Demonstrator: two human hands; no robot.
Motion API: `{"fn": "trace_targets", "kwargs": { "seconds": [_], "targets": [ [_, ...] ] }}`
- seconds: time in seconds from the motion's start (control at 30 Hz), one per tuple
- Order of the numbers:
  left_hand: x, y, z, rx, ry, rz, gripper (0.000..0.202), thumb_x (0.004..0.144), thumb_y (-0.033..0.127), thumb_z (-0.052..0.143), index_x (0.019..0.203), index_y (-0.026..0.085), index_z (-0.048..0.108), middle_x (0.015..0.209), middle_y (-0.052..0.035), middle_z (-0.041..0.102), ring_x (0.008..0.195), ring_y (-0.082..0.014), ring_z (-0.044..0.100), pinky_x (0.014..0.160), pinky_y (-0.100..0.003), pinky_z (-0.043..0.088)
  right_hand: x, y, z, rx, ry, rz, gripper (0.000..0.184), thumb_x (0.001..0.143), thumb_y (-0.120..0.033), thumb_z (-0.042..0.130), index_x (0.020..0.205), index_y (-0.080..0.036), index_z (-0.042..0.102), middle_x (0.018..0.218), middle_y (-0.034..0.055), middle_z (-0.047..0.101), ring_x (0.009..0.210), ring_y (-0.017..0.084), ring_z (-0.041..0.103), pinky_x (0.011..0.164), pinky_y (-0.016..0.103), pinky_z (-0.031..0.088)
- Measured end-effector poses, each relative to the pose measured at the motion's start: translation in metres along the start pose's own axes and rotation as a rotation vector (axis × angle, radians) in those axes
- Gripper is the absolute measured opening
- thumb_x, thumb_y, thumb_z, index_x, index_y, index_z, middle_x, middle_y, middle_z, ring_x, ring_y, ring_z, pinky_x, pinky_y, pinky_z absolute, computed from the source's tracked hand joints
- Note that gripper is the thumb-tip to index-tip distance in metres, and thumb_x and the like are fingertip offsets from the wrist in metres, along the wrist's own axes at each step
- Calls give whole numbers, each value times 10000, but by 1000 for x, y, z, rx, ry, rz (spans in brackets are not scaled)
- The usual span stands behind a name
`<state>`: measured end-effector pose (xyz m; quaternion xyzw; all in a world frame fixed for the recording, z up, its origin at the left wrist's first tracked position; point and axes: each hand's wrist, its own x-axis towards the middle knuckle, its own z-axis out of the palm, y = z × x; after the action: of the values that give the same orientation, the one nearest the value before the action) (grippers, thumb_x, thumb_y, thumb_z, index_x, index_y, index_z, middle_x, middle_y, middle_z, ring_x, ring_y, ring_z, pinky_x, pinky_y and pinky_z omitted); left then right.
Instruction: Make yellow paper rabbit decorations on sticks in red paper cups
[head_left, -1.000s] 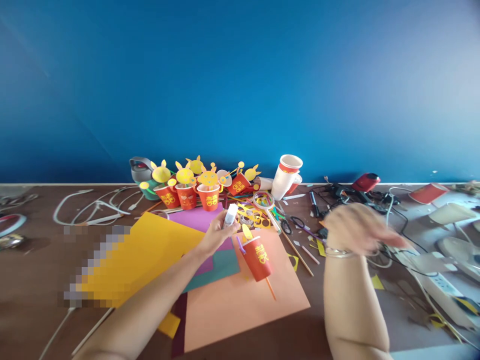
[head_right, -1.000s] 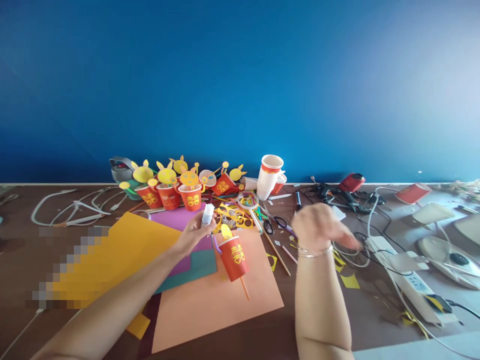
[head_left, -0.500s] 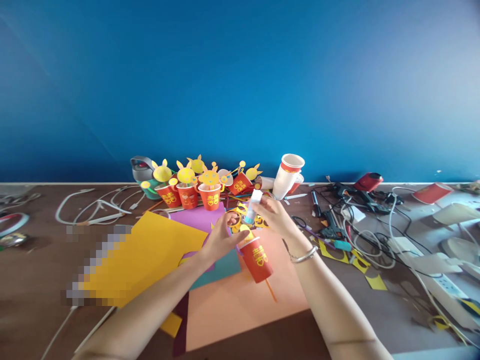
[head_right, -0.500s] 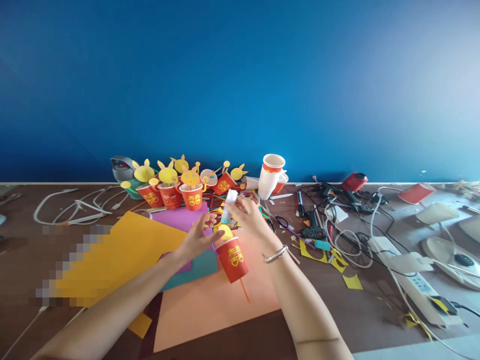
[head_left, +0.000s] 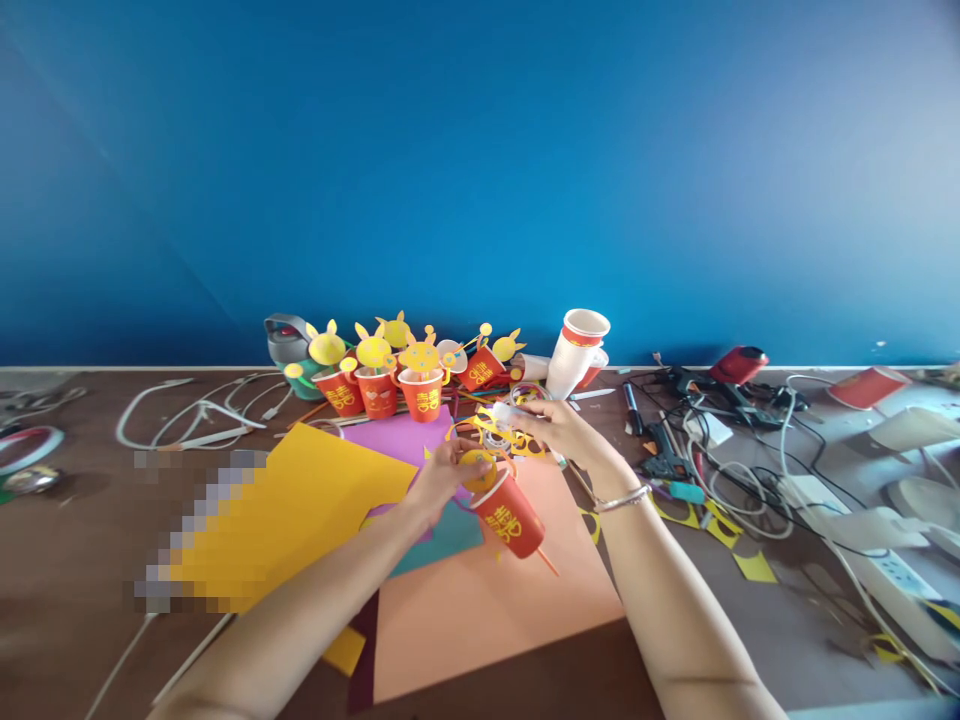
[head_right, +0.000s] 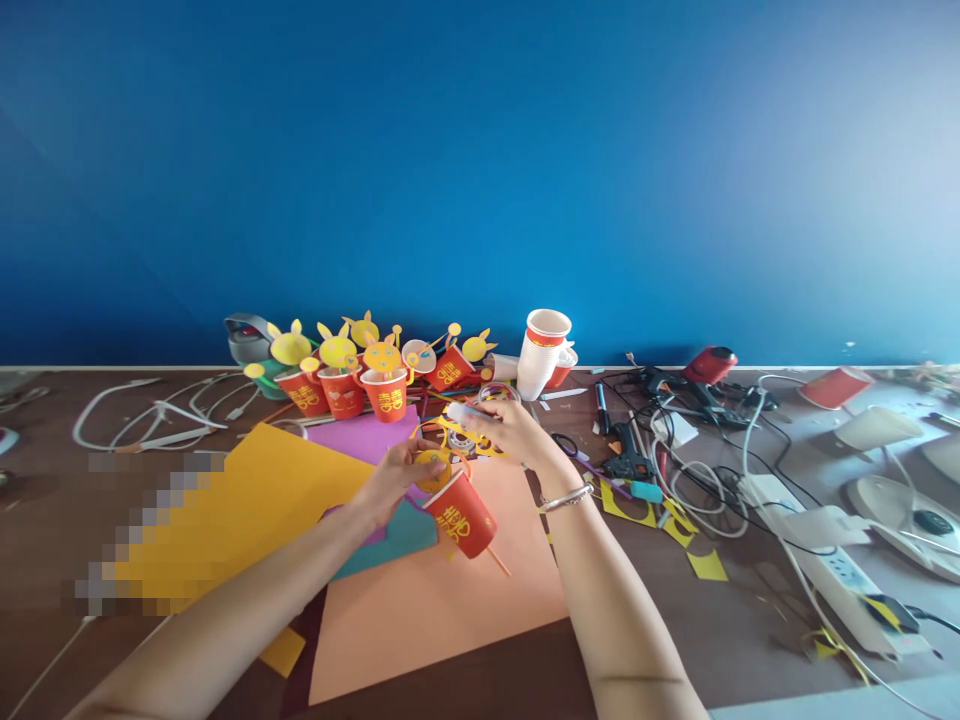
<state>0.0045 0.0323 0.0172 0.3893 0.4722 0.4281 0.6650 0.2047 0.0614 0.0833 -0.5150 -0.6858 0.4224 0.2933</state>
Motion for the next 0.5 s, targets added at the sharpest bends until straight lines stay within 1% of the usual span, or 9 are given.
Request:
{"fn": "trace_targets", "kwargs": {
  "seconds": [0.03,0.1,0.17,0.2,0.27,0.37,0.43,0.5],
  "targets": [
    [0,1,0,-13,-7,5,438,499,296,875,809,151,601,741,-24,696,649,-154,637,635,-266,473,0,0,-2,43,54,7,452,791,-552,590,926,-129,676,548,-33,508,473,87,414,430,213,302],
    [0,3,-1,-10,-35,-9,436,481,298,884,783,154,604,718,-18,695,633,-150,635,635,-266,474,4,3,-5,140,147,13,460,760,-527,635,970,-119,670,624,0,582,537,111,482,474,222,356],
    [1,5,-3,31,-97,-53,428,477,288,884,789,156,622,688,-12,689,609,-148,630,614,-259,467,9,12,-3,191,190,33,459,713,-467,688,1006,-114,657,740,37,648,629,143,553,549,238,417],
    [2,5,-4,67,-133,-70,420,487,285,880,804,157,635,663,-8,681,588,-144,621,590,-250,455,13,18,-1,173,200,51,448,689,-428,707,1005,-115,655,788,49,666,671,159,577,585,248,438],
    [3,6,-6,147,-186,-78,403,511,286,868,830,158,658,612,3,658,549,-137,601,545,-235,425,19,28,3,27,229,91,391,673,-352,705,986,-122,658,835,57,679,724,181,602,623,259,450],
    [6,5,-9,205,-174,-52,395,509,287,866,821,164,657,623,-1,663,558,-144,606,550,-242,433,25,36,11,-282,249,156,303,689,-282,671,952,-133,663,838,71,681,745,201,615,626,264,441],
    [9,3,-10,221,-171,-43,391,515,294,863,819,166,654,657,-11,677,591,-155,621,577,-255,452,26,36,16,-415,205,174,253,700,-273,666,913,-136,666,828,83,682,750,209,621,626,266,433],
    [11,3,-10,243,-167,-9,377,557,313,845,853,166,663,679,-14,681,617,-159,626,584,-256,451,25,34,23,-488,136,147,213,695,-247,672,878,-138,668,828,88,687,769,215,629,635,265,427]
  ]
}}
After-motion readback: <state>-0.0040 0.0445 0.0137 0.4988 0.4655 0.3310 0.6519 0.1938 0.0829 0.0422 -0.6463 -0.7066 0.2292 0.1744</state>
